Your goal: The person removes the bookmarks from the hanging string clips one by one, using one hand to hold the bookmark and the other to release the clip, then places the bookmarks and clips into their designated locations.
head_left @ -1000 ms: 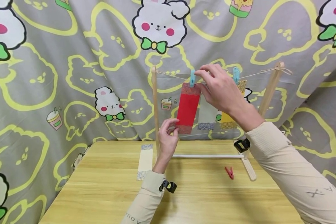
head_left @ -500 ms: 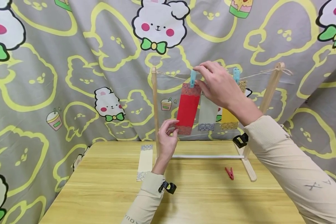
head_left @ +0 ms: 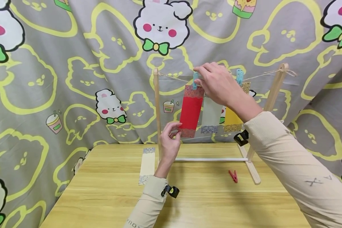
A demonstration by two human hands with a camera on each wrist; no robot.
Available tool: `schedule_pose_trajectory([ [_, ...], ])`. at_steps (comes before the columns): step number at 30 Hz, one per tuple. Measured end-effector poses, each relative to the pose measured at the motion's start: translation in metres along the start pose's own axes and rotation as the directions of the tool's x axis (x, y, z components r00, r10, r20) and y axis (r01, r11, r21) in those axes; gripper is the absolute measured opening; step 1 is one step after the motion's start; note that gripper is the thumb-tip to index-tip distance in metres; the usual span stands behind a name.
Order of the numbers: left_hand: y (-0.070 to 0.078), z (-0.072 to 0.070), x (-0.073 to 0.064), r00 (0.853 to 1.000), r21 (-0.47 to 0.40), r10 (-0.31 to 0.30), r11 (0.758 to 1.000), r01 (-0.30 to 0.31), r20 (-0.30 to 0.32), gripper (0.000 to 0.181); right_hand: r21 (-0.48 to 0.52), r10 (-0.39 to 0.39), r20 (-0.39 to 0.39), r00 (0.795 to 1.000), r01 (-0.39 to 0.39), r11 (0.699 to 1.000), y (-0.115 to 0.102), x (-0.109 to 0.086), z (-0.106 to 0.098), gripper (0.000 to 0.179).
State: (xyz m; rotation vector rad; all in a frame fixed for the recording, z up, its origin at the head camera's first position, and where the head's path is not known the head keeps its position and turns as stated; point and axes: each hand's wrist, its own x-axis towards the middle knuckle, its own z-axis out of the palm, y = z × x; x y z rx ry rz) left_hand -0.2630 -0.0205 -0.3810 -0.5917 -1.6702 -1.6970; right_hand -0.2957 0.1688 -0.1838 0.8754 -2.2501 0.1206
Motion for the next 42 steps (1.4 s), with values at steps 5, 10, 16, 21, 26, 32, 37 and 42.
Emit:
schedule_pose_trajectory([
  [5,0.0,0.0,0.0,1.0,-0.005,0.015,1.0,-0.015,-0.001,0.033,0.027,0.051,0.089,0.995,-0.053,0.998,0.001,0.003,-0.002,0.043],
  [10,-0.001,0.001,0.0,1.0,-0.006,0.019,1.0,-0.019,-0.006,0.032,0.08,0.097,0.168,0.981,-0.112,0.99,0.003,0.008,-0.004,0.044],
  [16,0.0,0.001,0.002,1.0,-0.004,0.013,1.0,-0.013,-0.001,0.032,0.136,0.133,0.195,0.972,-0.161,0.978,0.006,0.014,-0.006,0.043],
  [21,0.0,-0.002,0.005,1.0,-0.003,-0.003,1.0,0.003,-0.008,0.032,0.238,0.15,0.181,0.972,-0.191,0.952,0.004,0.019,-0.007,0.038],
  [26,-0.001,-0.003,0.004,1.0,-0.009,-0.012,1.0,0.012,-0.008,0.031,0.268,0.178,0.187,0.966,-0.224,0.937,0.002,0.02,-0.008,0.037],
  [32,-0.001,-0.004,0.002,1.0,-0.007,-0.011,1.0,0.011,-0.009,0.032,0.3,0.213,0.205,0.955,-0.268,0.915,0.0,0.02,-0.009,0.035],
  [37,-0.012,-0.003,0.001,1.0,-0.001,-0.016,1.0,0.016,-0.011,0.032,0.338,0.237,0.205,0.949,-0.296,0.893,-0.001,0.019,-0.012,0.034],
  [42,-0.027,-0.004,0.001,1.0,0.008,-0.013,1.0,0.013,-0.012,0.035,0.355,0.262,0.145,0.954,-0.297,0.886,-0.001,0.018,-0.014,0.03],
])
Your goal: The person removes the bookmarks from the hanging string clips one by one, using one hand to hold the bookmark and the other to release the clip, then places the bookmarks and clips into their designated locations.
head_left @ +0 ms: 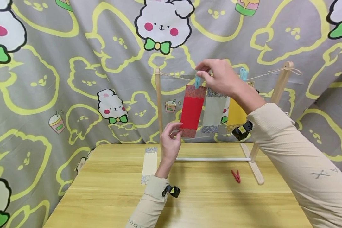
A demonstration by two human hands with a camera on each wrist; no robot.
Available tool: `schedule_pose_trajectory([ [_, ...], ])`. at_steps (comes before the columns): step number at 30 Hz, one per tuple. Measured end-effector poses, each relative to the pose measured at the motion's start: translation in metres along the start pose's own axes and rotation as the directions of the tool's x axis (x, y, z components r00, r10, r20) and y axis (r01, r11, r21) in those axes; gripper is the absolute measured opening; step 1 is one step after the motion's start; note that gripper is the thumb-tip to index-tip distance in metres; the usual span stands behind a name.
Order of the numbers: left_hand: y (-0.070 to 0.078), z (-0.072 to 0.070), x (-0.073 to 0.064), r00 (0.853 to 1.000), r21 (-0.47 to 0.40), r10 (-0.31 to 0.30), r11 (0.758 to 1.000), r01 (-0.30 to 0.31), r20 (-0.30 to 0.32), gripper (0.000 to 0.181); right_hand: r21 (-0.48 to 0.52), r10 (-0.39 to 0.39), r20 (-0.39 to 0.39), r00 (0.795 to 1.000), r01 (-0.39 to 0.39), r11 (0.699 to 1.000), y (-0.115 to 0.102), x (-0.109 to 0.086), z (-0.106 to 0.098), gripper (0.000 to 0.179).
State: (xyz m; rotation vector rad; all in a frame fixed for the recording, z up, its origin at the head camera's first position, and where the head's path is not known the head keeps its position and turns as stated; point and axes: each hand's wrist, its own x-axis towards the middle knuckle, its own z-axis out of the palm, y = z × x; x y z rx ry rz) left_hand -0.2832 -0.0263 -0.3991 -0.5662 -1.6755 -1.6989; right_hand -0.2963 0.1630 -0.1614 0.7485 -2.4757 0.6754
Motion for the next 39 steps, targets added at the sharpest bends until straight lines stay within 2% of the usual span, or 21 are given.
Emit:
schedule_pose_trajectory([
  [6,0.028,-0.002,0.0,1.0,-0.004,0.008,1.0,-0.008,-0.001,0.033,0.0,-0.023,-0.114,0.993,0.023,1.0,0.001,-0.001,-0.002,0.024],
  [15,0.028,-0.008,0.0,1.0,-0.008,0.028,1.0,-0.028,-0.008,0.035,0.0,-0.064,-0.251,0.966,0.066,0.998,0.003,-0.002,0.001,0.022],
  [18,0.029,-0.012,0.001,1.0,-0.01,0.028,1.0,-0.028,-0.004,0.034,0.024,-0.056,-0.289,0.956,0.065,0.998,0.004,-0.005,0.001,0.023],
  [25,0.032,-0.022,-0.001,0.999,0.003,0.042,0.999,-0.042,-0.002,0.032,0.134,0.006,-0.339,0.941,0.042,0.99,0.006,-0.017,0.002,0.029],
  [35,0.034,-0.034,-0.005,0.998,-0.004,0.056,0.998,-0.056,0.003,0.031,0.18,0.002,-0.391,0.92,0.074,0.981,0.009,-0.032,0.005,0.03],
  [39,0.037,-0.038,-0.005,0.998,-0.007,0.066,0.998,-0.066,0.007,0.03,0.166,-0.005,-0.419,0.908,0.082,0.983,0.01,-0.038,0.006,0.032],
])
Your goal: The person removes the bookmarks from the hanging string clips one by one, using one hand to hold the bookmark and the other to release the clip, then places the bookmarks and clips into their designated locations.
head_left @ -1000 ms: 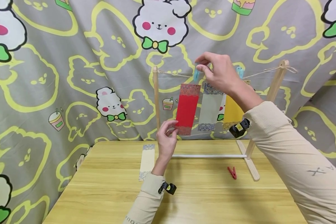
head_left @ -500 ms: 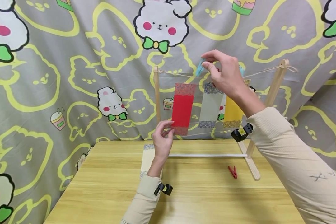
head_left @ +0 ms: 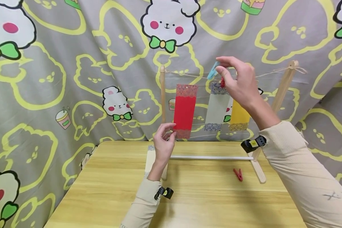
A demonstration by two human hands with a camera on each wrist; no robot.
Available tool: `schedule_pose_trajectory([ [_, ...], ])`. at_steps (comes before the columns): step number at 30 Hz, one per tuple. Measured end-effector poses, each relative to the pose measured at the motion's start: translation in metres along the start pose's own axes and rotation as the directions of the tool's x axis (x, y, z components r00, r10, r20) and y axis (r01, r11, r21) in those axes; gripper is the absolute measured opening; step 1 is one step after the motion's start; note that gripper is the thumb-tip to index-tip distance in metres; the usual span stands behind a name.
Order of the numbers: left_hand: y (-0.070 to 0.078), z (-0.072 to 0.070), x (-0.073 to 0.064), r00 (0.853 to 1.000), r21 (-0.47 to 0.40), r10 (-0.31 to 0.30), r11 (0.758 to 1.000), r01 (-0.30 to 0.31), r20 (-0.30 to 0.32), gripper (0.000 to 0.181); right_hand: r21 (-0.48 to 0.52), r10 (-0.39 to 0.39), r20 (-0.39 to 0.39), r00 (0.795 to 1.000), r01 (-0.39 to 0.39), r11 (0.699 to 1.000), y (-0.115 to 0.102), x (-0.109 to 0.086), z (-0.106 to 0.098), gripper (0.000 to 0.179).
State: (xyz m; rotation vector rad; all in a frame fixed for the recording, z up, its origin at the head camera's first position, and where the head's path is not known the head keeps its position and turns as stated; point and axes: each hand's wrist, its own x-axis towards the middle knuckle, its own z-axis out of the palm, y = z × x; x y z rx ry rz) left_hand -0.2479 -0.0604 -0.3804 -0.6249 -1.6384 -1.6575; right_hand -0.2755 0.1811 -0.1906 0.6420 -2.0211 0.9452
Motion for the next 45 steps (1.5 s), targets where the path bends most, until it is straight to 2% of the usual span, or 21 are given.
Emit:
schedule_pose_trajectory([
  [11,0.006,-0.005,-0.003,1.0,0.016,-0.009,1.0,0.009,0.015,0.03,0.013,0.003,-0.064,0.998,-0.002,1.0,0.005,-0.024,-0.006,0.032],
  [18,-0.016,-0.008,-0.007,1.0,0.027,-0.006,1.0,0.006,0.004,0.033,0.035,-0.028,-0.05,0.998,0.029,0.999,0.005,-0.035,-0.009,0.031],
  [20,-0.018,-0.009,-0.009,1.0,0.03,-0.004,1.0,0.004,-0.002,0.034,0.045,-0.04,-0.043,0.998,0.042,0.998,0.006,-0.038,-0.01,0.031],
  [24,-0.016,-0.01,-0.011,1.0,0.019,-0.011,1.0,0.011,-0.003,0.035,0.067,-0.039,-0.034,0.999,0.041,0.997,0.009,-0.047,-0.012,0.032],
  [30,-0.013,-0.01,-0.012,1.0,-0.01,-0.025,1.0,0.025,0.007,0.033,0.134,0.018,-0.035,0.999,-0.013,0.991,0.013,-0.06,-0.017,0.033],
  [38,-0.006,-0.012,-0.012,1.0,-0.044,-0.003,0.999,0.002,-0.003,0.032,0.193,0.075,-0.032,0.997,-0.067,0.979,0.014,-0.072,-0.023,0.034],
  [45,-0.003,-0.016,-0.019,1.0,-0.011,-0.015,1.0,0.015,0.007,0.032,0.243,0.062,-0.05,0.997,-0.048,0.969,0.017,-0.081,-0.021,0.034],
])
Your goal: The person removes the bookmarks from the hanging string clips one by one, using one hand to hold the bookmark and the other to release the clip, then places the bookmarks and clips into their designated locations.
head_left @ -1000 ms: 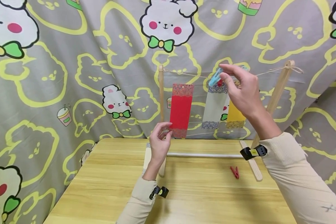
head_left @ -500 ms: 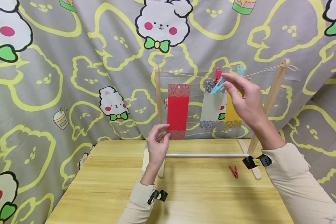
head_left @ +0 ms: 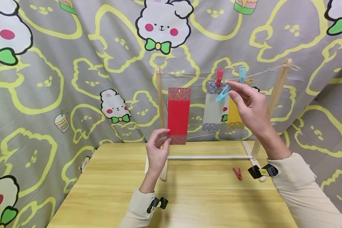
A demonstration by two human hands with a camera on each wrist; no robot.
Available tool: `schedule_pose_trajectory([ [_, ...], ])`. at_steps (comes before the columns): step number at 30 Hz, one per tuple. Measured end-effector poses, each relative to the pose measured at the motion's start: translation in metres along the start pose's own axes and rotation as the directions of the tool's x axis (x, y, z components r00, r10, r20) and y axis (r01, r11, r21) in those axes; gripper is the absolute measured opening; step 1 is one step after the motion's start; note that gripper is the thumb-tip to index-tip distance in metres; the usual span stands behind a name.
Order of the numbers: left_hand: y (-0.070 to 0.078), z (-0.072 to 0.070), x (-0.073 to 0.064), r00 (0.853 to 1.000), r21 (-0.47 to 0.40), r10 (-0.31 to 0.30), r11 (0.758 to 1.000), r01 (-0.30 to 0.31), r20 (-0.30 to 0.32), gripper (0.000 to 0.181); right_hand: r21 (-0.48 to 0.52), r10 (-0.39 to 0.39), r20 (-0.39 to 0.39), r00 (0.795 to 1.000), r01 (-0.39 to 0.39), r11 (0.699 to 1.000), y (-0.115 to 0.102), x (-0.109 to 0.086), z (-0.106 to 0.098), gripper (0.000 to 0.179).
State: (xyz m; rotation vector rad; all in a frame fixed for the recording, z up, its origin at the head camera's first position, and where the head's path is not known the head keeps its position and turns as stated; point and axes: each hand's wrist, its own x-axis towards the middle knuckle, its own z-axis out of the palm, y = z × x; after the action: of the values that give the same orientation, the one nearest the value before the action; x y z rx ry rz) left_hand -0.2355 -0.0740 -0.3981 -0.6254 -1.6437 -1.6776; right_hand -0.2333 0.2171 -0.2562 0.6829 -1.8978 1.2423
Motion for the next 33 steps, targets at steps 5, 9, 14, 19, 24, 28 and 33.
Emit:
schedule_pose_trajectory([
  [5,0.002,-0.005,-0.004,1.0,0.012,-0.003,1.0,0.003,0.009,0.035,0.013,-0.013,-0.004,1.0,0.013,1.0,0.003,-0.006,0.001,0.033],
  [9,0.004,-0.007,-0.005,1.0,0.007,-0.003,1.0,0.003,0.015,0.036,0.02,-0.013,0.003,1.0,0.013,1.0,0.005,-0.01,0.001,0.033],
  [14,0.006,-0.01,-0.006,1.0,-0.012,-0.009,1.0,0.009,0.015,0.036,0.034,0.011,0.007,1.0,-0.011,0.999,0.007,-0.016,0.0,0.033],
  [19,0.008,-0.013,-0.01,1.0,-0.022,-0.01,1.0,0.01,0.011,0.033,0.039,0.029,0.006,1.0,-0.029,0.999,0.01,-0.024,0.001,0.034],
  [24,0.008,-0.017,-0.014,1.0,-0.026,-0.009,1.0,0.009,0.008,0.034,0.057,0.025,-0.003,1.0,-0.025,0.998,0.011,-0.033,0.0,0.035],
  [28,0.009,-0.021,-0.016,1.0,-0.025,-0.013,1.0,0.013,0.007,0.035,0.078,0.04,-0.012,0.999,-0.039,0.996,0.012,-0.04,-0.001,0.035],
  [33,0.011,-0.026,-0.021,0.999,-0.01,-0.037,0.999,0.037,0.014,0.035,0.08,0.054,-0.038,0.998,-0.051,0.995,0.015,-0.051,-0.001,0.035],
])
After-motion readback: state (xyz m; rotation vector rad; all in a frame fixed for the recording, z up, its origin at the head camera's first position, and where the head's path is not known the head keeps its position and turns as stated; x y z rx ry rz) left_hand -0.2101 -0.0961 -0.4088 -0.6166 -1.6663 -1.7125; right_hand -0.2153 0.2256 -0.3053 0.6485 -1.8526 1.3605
